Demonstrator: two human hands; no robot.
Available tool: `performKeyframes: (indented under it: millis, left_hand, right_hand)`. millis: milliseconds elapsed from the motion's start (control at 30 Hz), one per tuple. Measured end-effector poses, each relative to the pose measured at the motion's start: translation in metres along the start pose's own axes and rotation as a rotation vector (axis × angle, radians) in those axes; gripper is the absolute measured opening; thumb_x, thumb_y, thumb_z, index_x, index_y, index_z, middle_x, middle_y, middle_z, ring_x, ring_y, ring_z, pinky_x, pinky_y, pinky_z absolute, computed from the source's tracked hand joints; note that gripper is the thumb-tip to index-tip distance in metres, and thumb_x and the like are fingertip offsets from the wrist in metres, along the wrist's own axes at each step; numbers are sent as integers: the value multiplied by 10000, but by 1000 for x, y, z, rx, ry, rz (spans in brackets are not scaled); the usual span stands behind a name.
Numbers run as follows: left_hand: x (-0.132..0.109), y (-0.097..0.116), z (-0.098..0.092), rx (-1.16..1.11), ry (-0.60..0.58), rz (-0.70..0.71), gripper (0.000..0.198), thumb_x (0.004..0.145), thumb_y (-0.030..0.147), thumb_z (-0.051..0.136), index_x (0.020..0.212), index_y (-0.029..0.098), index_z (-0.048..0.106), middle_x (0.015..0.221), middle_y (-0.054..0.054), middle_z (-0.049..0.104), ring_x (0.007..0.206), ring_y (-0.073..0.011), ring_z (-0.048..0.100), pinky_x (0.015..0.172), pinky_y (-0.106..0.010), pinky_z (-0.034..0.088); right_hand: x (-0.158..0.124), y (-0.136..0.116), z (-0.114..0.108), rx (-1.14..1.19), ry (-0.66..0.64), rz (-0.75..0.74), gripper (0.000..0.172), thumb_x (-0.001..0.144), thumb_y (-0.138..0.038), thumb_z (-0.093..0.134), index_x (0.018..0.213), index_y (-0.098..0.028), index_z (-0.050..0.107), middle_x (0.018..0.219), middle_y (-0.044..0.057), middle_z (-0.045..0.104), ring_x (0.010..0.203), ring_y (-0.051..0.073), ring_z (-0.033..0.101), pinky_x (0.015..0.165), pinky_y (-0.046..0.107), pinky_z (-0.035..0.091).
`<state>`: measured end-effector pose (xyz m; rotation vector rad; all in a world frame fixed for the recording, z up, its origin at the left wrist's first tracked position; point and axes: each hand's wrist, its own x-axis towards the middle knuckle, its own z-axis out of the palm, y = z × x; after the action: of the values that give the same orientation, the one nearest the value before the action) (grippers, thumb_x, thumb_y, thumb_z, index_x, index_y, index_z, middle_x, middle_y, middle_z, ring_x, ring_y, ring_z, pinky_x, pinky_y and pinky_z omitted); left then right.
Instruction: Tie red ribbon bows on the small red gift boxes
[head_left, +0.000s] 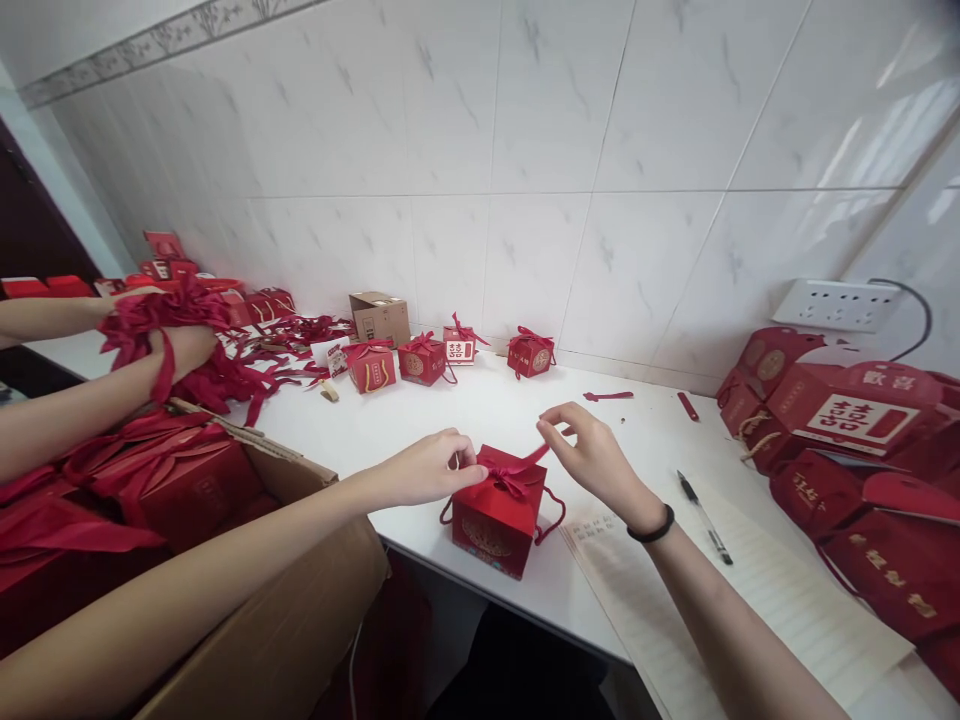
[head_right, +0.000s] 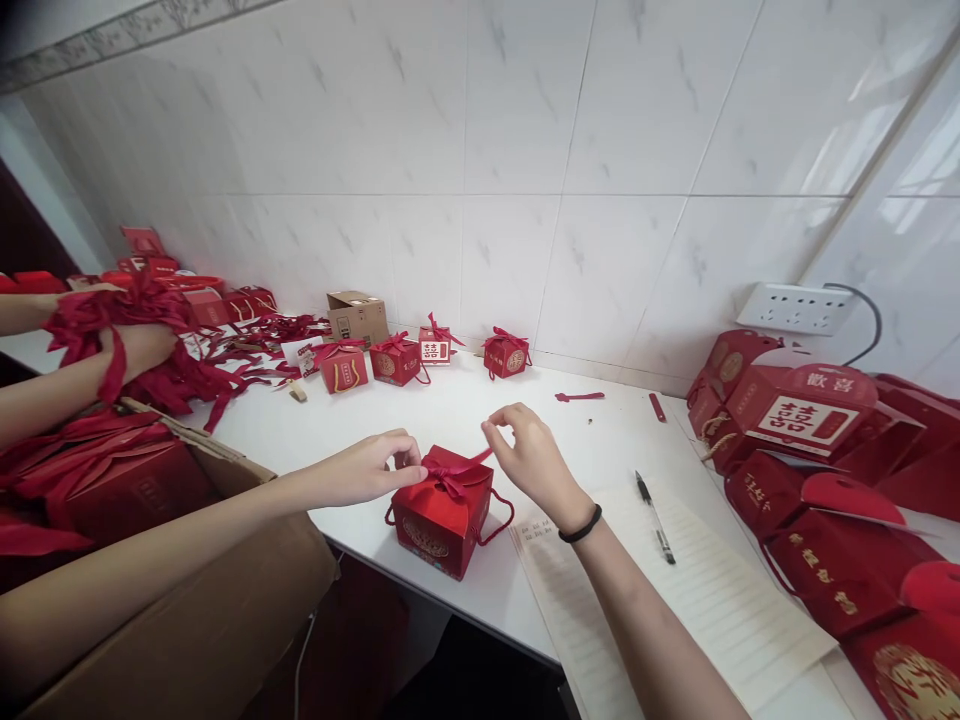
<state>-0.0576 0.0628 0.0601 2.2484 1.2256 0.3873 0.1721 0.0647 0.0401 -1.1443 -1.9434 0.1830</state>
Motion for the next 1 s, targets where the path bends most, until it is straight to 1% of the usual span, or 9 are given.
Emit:
performKeyframes:
  millis: [100, 200, 433, 500, 667, 800, 900, 933, 1000]
  left_hand:
    - [0, 0, 3, -7, -19, 43, 316, 820, 474, 444, 725, 180, 508, 760, -8, 561, 681, -147, 508, 608, -252, 369]
    - [2, -3, 5, -37, -44, 21, 301, 815, 464, 459, 723, 179, 490, 709, 7, 557, 631, -132, 492, 562, -238, 348]
    - [5, -9, 7, -98, -102, -13, 292, 768, 466, 533, 760, 175, 518, 742, 5, 588, 639, -127, 511, 538, -225, 351]
    - [6, -8, 7, -100, -103, -12, 292, 766, 466, 533, 751, 175, 514, 732, 7, 582, 631, -126, 505, 526, -225, 343]
    - [6, -6, 7, -114, -96, 10, 255, 769, 432, 539, 765, 179, 511, 739, 8, 570, 624, -122, 498, 535, -231, 351]
    - [5, -6, 6, -87, -34, 93, 239, 756, 361, 574, 910, 188, 515, 991, -33, 543, 869, -160, 532, 725, -266, 418]
    - [5, -6, 5, -65, -42, 151, 290, 778, 344, 557, 1027, 207, 503, 1111, -52, 488, 986, -175, 505, 824, -294, 414]
    - [5, -6, 4, -54, -57, 171, 295, 789, 341, 545, 1050, 210, 503, 1124, -56, 485, 999, -177, 501, 838, -299, 411]
    - [6, -6, 4, -27, -78, 217, 286, 807, 327, 526, 1066, 205, 513, 1134, -64, 491, 1018, -180, 496, 859, -303, 405]
  right_hand:
    - [15, -19, 8, -87, -161, -110, 165, 864, -260, 512, 761, -173, 606, 861, 83, 607, 860, 218, 564, 775, 362, 458]
    - [29, -34, 16, -175, -392, -119, 162, 823, -256, 575, 709, -162, 642, 842, 95, 616, 819, 223, 570, 736, 339, 458]
    - [46, -35, 17, -53, -831, 178, 90, 740, -201, 586, 743, -146, 657, 757, 39, 649, 632, 136, 549, 536, 218, 388]
    - [42, -31, 16, 25, -826, 216, 112, 749, -197, 540, 724, -140, 632, 743, 31, 651, 637, 128, 550, 547, 212, 385]
    - [24, -21, 16, 130, -587, 342, 107, 757, -214, 507, 718, -146, 580, 761, 24, 641, 662, 127, 555, 566, 213, 390]
    - [11, -16, 10, 143, -517, 395, 144, 798, -283, 509, 739, -157, 547, 768, 27, 627, 676, 134, 558, 585, 227, 402]
    - [4, -10, 0, 95, -412, 404, 272, 843, -430, 483, 836, -166, 549, 871, 50, 633, 771, 155, 582, 652, 245, 422]
    - [2, -7, -5, 55, -404, 437, 334, 850, -488, 459, 837, -166, 549, 873, 59, 634, 771, 163, 588, 655, 255, 422]
    - [-1, -2, -13, -2, -502, 545, 443, 852, -570, 403, 781, -157, 548, 802, 71, 633, 686, 171, 593, 616, 273, 414]
